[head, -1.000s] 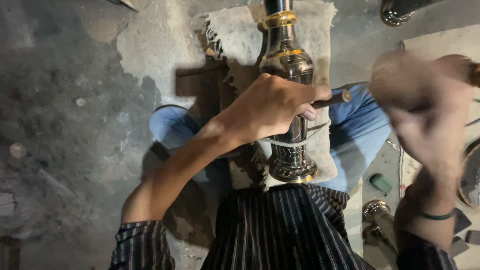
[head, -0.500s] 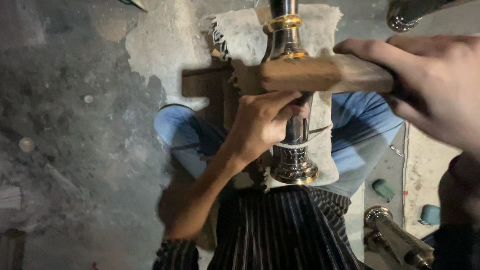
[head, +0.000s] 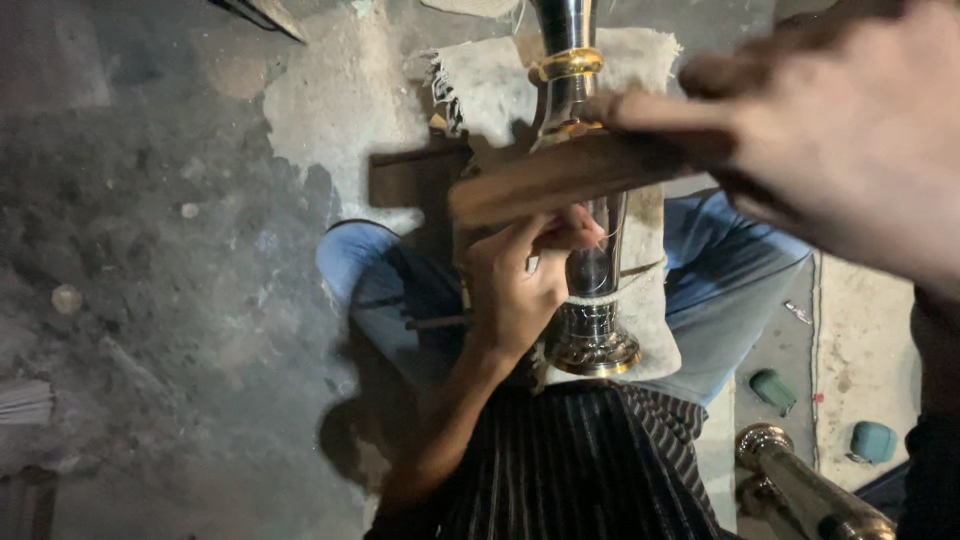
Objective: The person sits on the floor with a brass vase held upright between their feet and a cloth. They hold a chisel against the vase surface and strike it with a wooden mallet, working around the body to cut decorative lines into the metal, repositioning the chisel repeatedly.
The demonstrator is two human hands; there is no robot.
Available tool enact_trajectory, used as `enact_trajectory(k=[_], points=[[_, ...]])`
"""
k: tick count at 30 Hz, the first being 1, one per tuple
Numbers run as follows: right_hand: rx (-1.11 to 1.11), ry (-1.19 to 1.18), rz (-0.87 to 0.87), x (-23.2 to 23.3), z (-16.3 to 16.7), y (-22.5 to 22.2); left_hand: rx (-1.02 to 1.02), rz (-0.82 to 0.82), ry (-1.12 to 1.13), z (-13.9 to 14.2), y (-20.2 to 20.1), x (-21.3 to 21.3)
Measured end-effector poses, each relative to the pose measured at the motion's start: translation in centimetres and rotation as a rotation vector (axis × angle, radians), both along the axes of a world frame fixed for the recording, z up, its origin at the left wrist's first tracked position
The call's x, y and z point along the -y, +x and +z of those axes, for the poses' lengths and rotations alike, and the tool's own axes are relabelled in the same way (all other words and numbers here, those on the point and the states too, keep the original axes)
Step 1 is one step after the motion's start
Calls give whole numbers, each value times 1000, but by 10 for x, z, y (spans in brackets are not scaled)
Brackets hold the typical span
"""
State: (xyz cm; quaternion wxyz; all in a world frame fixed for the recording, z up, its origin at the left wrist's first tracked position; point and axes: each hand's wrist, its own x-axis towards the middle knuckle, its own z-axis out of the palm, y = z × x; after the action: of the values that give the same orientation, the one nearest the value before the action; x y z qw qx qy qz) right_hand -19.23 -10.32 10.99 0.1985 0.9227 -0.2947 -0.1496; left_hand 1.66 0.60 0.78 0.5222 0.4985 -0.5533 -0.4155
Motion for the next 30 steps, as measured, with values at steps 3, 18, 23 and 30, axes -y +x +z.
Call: enact_trajectory(k=[3,18,23,30], points=[[430,126,136,7,2,7,-27,105,-51,-3,-7,-7],[-140,156,-48,-9,69,74,7,195,-70,-12,-12,-17],[229,-68,133,-22,42,34,-54,217,-85,-18,-14,-27],[924,450,-339,-56,-17,-28,-311,328,-85,-46,16,-26]])
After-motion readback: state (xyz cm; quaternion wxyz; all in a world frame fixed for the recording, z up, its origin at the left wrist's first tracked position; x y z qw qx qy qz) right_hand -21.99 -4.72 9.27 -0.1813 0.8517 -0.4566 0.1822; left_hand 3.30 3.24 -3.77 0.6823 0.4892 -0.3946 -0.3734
